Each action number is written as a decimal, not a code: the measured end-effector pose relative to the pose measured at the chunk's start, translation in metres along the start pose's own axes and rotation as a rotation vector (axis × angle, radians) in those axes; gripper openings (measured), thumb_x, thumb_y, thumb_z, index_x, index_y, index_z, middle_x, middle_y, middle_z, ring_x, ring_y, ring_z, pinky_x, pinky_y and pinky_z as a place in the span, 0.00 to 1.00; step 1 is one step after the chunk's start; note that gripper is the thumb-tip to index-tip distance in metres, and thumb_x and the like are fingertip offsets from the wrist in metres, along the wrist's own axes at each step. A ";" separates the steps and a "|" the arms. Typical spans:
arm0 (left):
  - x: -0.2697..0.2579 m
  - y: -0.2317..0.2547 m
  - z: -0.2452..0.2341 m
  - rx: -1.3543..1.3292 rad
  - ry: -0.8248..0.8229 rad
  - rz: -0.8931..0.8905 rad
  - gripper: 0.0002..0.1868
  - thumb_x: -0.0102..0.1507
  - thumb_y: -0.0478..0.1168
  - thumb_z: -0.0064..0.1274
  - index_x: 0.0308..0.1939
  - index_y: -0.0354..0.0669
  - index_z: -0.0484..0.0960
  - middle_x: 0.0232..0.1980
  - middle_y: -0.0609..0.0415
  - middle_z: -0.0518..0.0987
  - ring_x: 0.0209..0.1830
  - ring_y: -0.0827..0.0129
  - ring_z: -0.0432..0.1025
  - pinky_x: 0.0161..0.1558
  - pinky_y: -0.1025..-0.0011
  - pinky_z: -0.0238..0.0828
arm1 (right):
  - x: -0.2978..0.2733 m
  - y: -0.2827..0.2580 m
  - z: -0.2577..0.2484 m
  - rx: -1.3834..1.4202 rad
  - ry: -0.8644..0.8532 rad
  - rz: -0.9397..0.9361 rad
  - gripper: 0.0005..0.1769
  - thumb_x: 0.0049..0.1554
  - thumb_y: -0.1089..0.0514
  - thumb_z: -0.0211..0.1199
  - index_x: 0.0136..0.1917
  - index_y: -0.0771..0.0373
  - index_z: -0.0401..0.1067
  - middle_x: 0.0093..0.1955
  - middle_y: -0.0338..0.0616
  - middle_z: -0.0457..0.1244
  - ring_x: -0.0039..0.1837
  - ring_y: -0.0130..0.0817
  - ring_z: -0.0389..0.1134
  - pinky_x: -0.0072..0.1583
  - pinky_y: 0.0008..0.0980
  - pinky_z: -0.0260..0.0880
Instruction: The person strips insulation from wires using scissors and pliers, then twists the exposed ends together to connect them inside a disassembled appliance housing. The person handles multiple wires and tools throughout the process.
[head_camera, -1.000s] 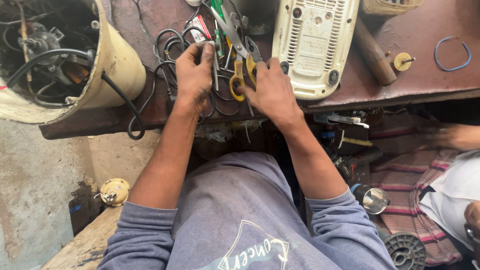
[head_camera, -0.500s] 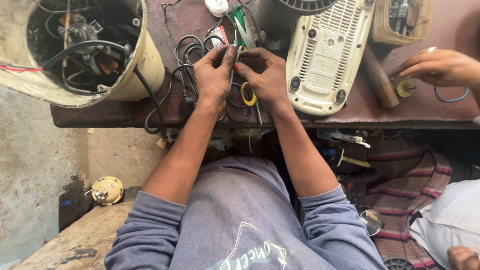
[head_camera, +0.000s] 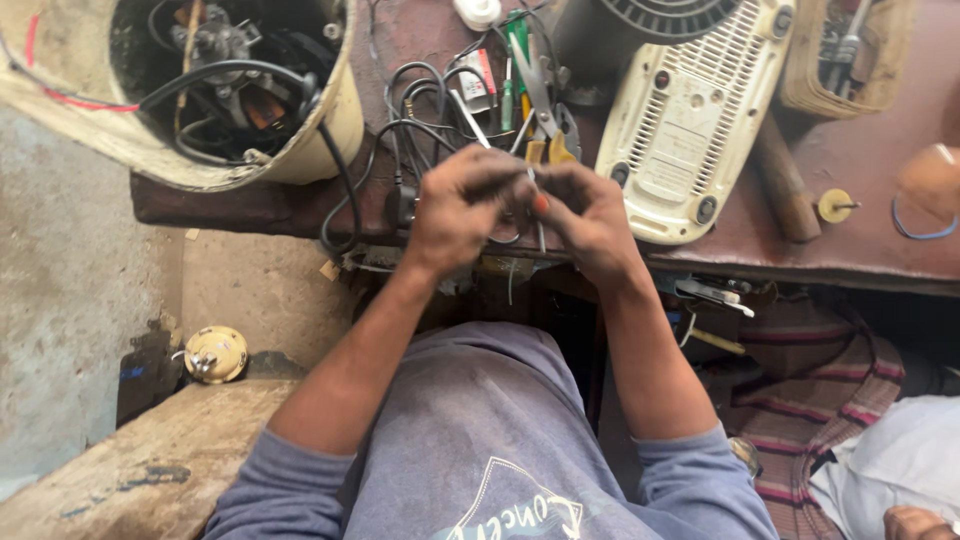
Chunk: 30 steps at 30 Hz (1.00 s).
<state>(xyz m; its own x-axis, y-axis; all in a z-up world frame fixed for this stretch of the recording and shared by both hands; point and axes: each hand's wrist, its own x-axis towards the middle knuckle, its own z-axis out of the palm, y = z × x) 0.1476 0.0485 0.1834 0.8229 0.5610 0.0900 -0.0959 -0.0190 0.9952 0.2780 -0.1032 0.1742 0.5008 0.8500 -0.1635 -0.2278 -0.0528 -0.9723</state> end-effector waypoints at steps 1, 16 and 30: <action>-0.012 0.008 0.000 -0.055 -0.005 -0.038 0.09 0.65 0.36 0.63 0.49 0.41 0.87 0.48 0.52 0.81 0.46 0.70 0.78 0.45 0.74 0.80 | -0.010 -0.004 0.003 -0.044 -0.014 0.025 0.12 0.63 0.60 0.68 0.58 0.67 0.75 0.49 0.39 0.71 0.50 0.26 0.72 0.54 0.24 0.72; -0.074 0.139 -0.086 0.257 0.123 0.609 0.15 0.65 0.33 0.71 0.54 0.39 0.85 0.48 0.54 0.79 0.45 0.67 0.77 0.48 0.70 0.81 | -0.040 -0.105 0.170 -0.562 0.149 -0.783 0.10 0.53 0.68 0.66 0.48 0.74 0.72 0.45 0.55 0.67 0.46 0.41 0.73 0.47 0.34 0.78; 0.054 0.141 -0.345 1.321 -0.094 0.069 0.18 0.64 0.58 0.63 0.37 0.48 0.90 0.33 0.54 0.81 0.46 0.60 0.69 0.54 0.51 0.44 | 0.035 -0.129 0.297 -0.193 0.441 -0.557 0.16 0.59 0.65 0.68 0.60 0.66 0.73 0.41 0.51 0.69 0.41 0.35 0.74 0.45 0.29 0.79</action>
<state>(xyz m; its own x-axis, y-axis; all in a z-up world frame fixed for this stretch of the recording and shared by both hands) -0.0146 0.3616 0.3158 0.8788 0.4685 0.0902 0.4308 -0.8605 0.2719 0.0769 0.0888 0.3439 0.7981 0.4898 0.3509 0.2891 0.1997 -0.9362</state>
